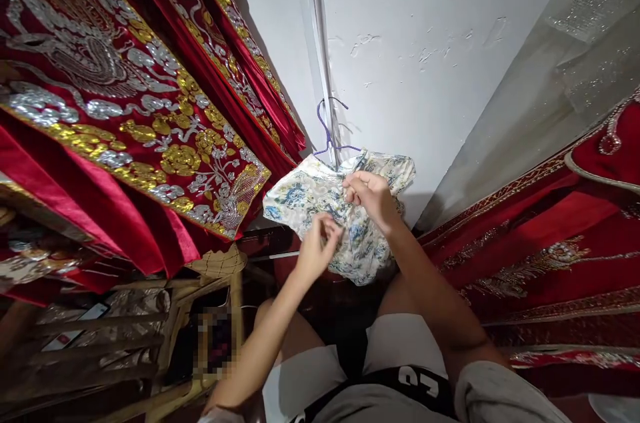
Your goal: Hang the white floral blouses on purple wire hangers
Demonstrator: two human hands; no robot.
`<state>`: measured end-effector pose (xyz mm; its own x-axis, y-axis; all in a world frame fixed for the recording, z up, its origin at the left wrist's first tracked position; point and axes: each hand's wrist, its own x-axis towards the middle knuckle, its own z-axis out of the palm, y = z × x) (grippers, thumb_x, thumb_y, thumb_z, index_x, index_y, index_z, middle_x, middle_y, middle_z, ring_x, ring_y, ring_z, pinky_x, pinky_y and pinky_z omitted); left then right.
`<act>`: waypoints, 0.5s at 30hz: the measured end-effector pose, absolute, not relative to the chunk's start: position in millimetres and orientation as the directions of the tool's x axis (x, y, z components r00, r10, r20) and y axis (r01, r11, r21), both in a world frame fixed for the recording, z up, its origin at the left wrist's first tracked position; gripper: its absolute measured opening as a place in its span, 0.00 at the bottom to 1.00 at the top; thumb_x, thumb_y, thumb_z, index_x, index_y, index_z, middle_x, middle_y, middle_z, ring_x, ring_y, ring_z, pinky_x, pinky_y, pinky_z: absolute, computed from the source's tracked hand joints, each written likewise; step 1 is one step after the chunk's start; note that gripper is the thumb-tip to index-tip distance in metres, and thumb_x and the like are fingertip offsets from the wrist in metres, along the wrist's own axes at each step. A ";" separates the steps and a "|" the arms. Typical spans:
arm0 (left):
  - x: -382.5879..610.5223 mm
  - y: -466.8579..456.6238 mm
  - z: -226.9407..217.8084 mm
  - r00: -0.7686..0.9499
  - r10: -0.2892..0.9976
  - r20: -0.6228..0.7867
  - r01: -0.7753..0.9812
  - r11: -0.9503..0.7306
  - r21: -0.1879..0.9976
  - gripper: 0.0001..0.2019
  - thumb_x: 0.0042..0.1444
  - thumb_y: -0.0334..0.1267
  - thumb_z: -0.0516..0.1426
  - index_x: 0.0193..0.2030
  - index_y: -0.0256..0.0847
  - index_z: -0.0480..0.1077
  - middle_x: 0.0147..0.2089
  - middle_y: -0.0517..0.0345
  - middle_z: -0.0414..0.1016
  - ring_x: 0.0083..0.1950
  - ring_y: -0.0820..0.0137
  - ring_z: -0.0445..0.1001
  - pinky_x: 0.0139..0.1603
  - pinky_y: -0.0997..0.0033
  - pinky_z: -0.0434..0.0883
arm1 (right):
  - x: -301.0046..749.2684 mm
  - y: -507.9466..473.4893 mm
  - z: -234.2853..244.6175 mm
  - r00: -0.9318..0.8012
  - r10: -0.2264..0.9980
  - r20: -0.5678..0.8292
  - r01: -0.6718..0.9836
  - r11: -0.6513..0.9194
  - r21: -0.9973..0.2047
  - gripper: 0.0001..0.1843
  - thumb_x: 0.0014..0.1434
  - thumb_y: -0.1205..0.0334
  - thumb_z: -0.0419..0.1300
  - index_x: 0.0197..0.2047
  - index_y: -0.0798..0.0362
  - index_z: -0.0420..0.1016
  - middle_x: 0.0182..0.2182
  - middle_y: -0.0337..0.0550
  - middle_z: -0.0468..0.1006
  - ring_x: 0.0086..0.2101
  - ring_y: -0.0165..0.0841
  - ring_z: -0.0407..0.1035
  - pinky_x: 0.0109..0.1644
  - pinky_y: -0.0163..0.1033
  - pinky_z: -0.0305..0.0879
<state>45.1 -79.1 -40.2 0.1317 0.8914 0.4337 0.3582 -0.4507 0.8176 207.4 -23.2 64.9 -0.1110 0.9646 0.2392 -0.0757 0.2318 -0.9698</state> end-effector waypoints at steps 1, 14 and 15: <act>40.5 -70.8 -17.3 0.062 0.846 0.529 0.362 -0.513 0.779 0.17 0.67 0.39 0.56 0.61 0.44 0.63 0.40 0.55 0.76 0.38 0.67 0.74 0.44 0.68 0.70 | 207.7 -27.2 61.8 -0.114 0.962 0.249 -0.060 0.244 -0.968 0.15 0.64 0.54 0.58 0.30 0.54 0.75 0.19 0.35 0.72 0.20 0.26 0.60 0.25 0.33 0.57; 21.0 -26.2 64.1 -0.127 0.511 0.850 0.661 -0.595 0.457 0.08 0.70 0.39 0.53 0.40 0.39 0.69 0.39 0.56 0.73 0.42 0.69 0.73 0.47 0.67 0.69 | 191.4 -22.6 29.5 -0.135 0.923 0.361 0.432 0.383 -0.817 0.20 0.65 0.56 0.54 0.22 0.50 0.63 0.17 0.35 0.61 0.20 0.29 0.53 0.28 0.37 0.46; 6.9 -22.8 61.3 -0.275 0.493 0.825 0.600 -0.583 0.548 0.07 0.70 0.38 0.54 0.40 0.39 0.69 0.40 0.57 0.73 0.44 0.70 0.73 0.48 0.68 0.69 | 191.2 -21.1 20.1 -0.151 0.928 0.341 0.457 0.372 -0.808 0.21 0.64 0.58 0.55 0.20 0.49 0.58 0.16 0.34 0.58 0.20 0.28 0.51 0.28 0.37 0.44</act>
<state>6.9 -22.8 61.3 -0.2749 0.4934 0.8252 0.5998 -0.5828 0.5483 191.2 -21.1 20.1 -0.1514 0.9277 0.3413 0.4566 0.3718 -0.8082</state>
